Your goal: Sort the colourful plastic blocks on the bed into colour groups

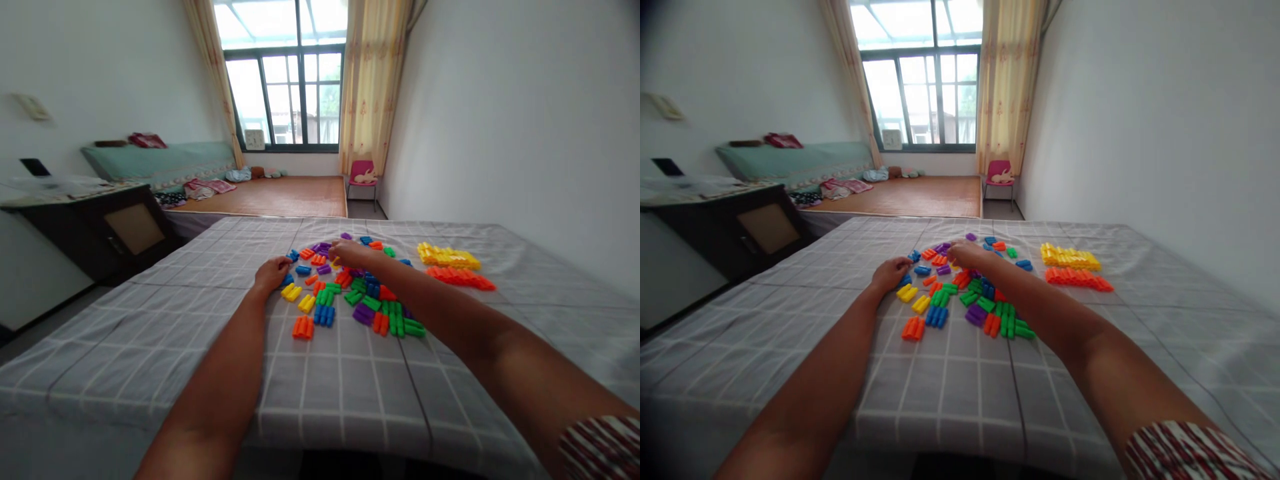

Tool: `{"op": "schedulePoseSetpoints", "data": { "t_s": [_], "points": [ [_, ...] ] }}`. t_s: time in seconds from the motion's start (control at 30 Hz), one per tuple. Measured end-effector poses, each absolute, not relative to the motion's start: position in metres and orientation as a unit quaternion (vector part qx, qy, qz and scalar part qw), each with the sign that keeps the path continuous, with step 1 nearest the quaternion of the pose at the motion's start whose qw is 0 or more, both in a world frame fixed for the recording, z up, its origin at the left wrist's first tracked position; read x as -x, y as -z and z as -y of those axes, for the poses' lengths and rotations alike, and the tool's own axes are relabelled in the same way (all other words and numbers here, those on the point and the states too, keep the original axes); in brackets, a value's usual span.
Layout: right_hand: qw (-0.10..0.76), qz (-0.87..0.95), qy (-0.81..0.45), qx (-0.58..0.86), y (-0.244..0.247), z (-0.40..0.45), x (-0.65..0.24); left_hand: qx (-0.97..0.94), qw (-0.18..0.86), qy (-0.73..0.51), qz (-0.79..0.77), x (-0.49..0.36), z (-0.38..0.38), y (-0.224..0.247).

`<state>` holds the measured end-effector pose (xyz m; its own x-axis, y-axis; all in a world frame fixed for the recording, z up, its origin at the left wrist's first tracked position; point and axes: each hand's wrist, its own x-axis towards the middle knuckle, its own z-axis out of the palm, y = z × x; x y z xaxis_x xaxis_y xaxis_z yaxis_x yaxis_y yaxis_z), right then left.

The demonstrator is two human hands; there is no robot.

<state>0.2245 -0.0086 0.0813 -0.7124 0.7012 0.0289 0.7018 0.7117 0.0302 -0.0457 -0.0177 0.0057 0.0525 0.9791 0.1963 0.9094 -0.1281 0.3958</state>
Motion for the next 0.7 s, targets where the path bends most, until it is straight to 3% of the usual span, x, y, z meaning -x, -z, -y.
{"op": "schedulePoseSetpoints", "data": {
  "t_s": [0.2, 0.43, 0.53, 0.7],
  "points": [
    [0.232, 0.864, 0.002, 0.447, -0.094, 0.016, -0.286, -0.731, 0.074, -0.206, -0.647, 0.049, 0.016, -0.008],
    [0.422, 0.639, -0.055, 0.641, -0.076, 0.018, -0.474, -0.73, 0.075, -0.197, -0.65, 0.052, 0.013, -0.011],
    [0.454, 0.525, -0.03, 0.719, -0.05, 0.03, -0.549, -0.729, 0.067, -0.194, -0.654, 0.053, 0.012, -0.012],
    [0.403, 0.411, -0.03, 0.817, -0.002, 0.045, -0.619, -0.732, 0.068, -0.2, -0.648, 0.056, 0.01, -0.011]
  ]
}}
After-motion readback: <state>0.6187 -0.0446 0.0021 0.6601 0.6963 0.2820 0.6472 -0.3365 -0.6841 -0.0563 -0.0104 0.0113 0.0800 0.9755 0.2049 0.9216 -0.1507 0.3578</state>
